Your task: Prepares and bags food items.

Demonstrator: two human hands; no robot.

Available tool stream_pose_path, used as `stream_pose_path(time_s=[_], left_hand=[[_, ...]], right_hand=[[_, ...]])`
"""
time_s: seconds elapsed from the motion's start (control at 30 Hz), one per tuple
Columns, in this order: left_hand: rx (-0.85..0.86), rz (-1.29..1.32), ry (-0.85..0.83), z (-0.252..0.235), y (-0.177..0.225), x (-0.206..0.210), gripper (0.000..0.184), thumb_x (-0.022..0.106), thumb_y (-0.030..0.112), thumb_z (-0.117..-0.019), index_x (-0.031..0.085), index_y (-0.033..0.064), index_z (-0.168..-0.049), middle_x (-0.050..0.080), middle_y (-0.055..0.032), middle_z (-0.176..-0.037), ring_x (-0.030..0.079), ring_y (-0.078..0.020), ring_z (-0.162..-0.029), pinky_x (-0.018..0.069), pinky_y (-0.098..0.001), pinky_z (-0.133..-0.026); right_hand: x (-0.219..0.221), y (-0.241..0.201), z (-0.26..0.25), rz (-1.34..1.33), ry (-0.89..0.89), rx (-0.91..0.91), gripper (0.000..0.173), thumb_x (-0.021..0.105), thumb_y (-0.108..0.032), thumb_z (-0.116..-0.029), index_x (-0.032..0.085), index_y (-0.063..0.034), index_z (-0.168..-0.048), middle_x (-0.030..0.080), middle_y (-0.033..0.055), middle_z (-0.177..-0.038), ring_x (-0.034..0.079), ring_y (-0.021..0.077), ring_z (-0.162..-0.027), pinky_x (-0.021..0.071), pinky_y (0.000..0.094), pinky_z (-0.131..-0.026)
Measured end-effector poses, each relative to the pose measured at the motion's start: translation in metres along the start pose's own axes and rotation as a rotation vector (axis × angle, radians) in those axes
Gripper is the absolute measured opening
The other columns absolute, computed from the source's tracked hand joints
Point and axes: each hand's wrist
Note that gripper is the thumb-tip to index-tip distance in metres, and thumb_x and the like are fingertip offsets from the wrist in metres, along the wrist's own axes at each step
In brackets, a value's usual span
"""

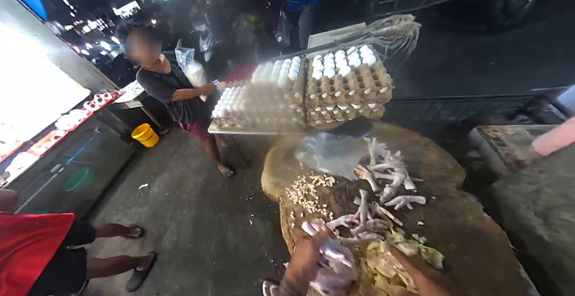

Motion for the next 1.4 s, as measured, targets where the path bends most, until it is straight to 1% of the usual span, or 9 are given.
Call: stream_pose_path(time_s=[0.17,0.3,0.47,0.6,0.73,0.87,1.03,1.17,1.4], left_hand=[[0.107,-0.399,-0.173,0.009,-0.002,0.021,0.023,0.061,0.019,-0.1012,0.068,-0.0015,-0.108,0.072,-0.0042,-0.089,0.069,-0.0087,-0.08,0.0588,-0.0324,-0.08],[0.184,-0.567,-0.165,0.019,0.004,0.023,0.021,0.064,0.017,-0.0993,0.069,-0.0025,-0.105,0.072,-0.0044,-0.085,0.069,-0.008,-0.078,0.0589,-0.0322,-0.079],[0.103,-0.509,-0.205,0.037,0.015,0.018,0.029,0.047,0.02,-0.1052,0.061,-0.0043,-0.113,0.066,0.002,-0.085,0.064,-0.0012,-0.076,0.0564,-0.0241,-0.074],[0.174,-0.587,-0.231,0.038,0.012,-0.005,0.044,0.06,0.008,-0.0946,0.052,-0.0073,-0.135,0.065,0.0014,-0.084,0.058,-0.0015,-0.068,0.0512,-0.0222,-0.065],[0.299,-0.733,-0.052,0.044,0.015,-0.021,0.035,0.065,0.001,-0.0903,0.061,-0.0056,-0.125,0.061,0.0017,-0.075,0.052,0.0004,-0.057,0.0464,-0.018,-0.054],[0.366,-0.663,-0.009,0.049,0.02,-0.015,0.03,0.052,-0.004,-0.0968,0.061,-0.0091,-0.124,0.07,-0.0073,-0.093,0.053,0.0008,-0.051,0.0487,-0.0177,-0.047],[0.316,-0.595,-0.022,0.058,0.023,-0.011,0.047,0.041,-0.011,-0.0916,0.054,-0.009,-0.136,0.072,-0.0102,-0.098,0.053,-0.0031,-0.045,0.0497,-0.0228,-0.041],[0.25,-0.534,-0.007,0.067,0.03,-0.018,0.046,0.043,-0.01,-0.0936,0.055,-0.0053,-0.138,0.072,-0.0099,-0.095,0.051,-0.0039,-0.044,0.048,-0.0235,-0.04],[0.246,-0.439,0.055,0.061,0.033,-0.017,0.04,0.043,-0.01,-0.0926,0.062,-0.0067,-0.127,0.072,-0.0077,-0.092,0.055,-0.0035,-0.047,0.0496,-0.0228,-0.043]], right_hand=[[-0.008,-0.043,-0.003,-0.097,0.176,-0.144,0.1,0.089,-0.055,-0.0718,0.054,0.0013,-0.146,0.051,0.0323,-0.145,0.05,0.0537,-0.131,0.0426,0.0673,-0.107],[0.015,-0.058,-0.025,-0.585,-0.033,-0.411,0.116,0.092,-0.046,-0.0676,0.033,-0.0065,-0.159,0.065,0.0139,-0.132,0.067,0.0192,-0.112,0.0575,0.0381,-0.097],[0.013,-0.073,-0.036,-0.539,-0.075,-0.423,0.079,0.086,-0.015,-0.0785,0.049,-0.0003,-0.147,0.065,0.0177,-0.133,0.063,0.0218,-0.121,0.0494,0.0397,-0.108],[0.015,-0.056,-0.042,-0.626,0.063,-0.297,0.035,0.07,-0.013,-0.0909,0.064,0.004,-0.12,0.07,0.0135,-0.1,0.067,0.0153,-0.084,0.057,0.036,-0.08],[0.007,-0.037,-0.037,-1.074,0.402,-0.297,0.04,0.066,-0.005,-0.0854,0.057,-0.0031,-0.125,0.072,0.0054,-0.103,0.069,0.0131,-0.071,0.061,0.0295,-0.061],[0.012,-0.054,-0.037,-1.306,0.259,-0.603,0.031,0.075,-0.013,-0.0834,0.066,-0.0135,-0.113,0.075,0.0013,-0.093,0.074,0.0172,-0.073,0.0653,0.0364,-0.066],[0.074,-0.076,-0.05,-0.907,0.219,-0.83,0.023,0.065,-0.011,-0.0917,0.069,0.0044,-0.108,0.073,0.0066,-0.101,0.067,0.0058,-0.093,0.057,0.0268,-0.087],[0.064,-0.094,-0.051,-0.385,0.097,-0.595,0.032,0.07,-0.013,-0.0914,0.069,0.0076,-0.117,0.069,0.0264,-0.115,0.065,0.0384,-0.113,0.047,0.0537,-0.107],[0.044,-0.118,-0.051,0.132,-0.206,-0.381,0.065,0.075,-0.032,-0.0915,0.055,-0.0026,-0.145,0.045,0.0332,-0.151,0.042,0.0509,-0.141,0.0338,0.0651,-0.115]])
Point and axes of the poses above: each hand's wrist, its own z-axis away from the middle knuckle, its own x-axis out of the palm, y = z × x
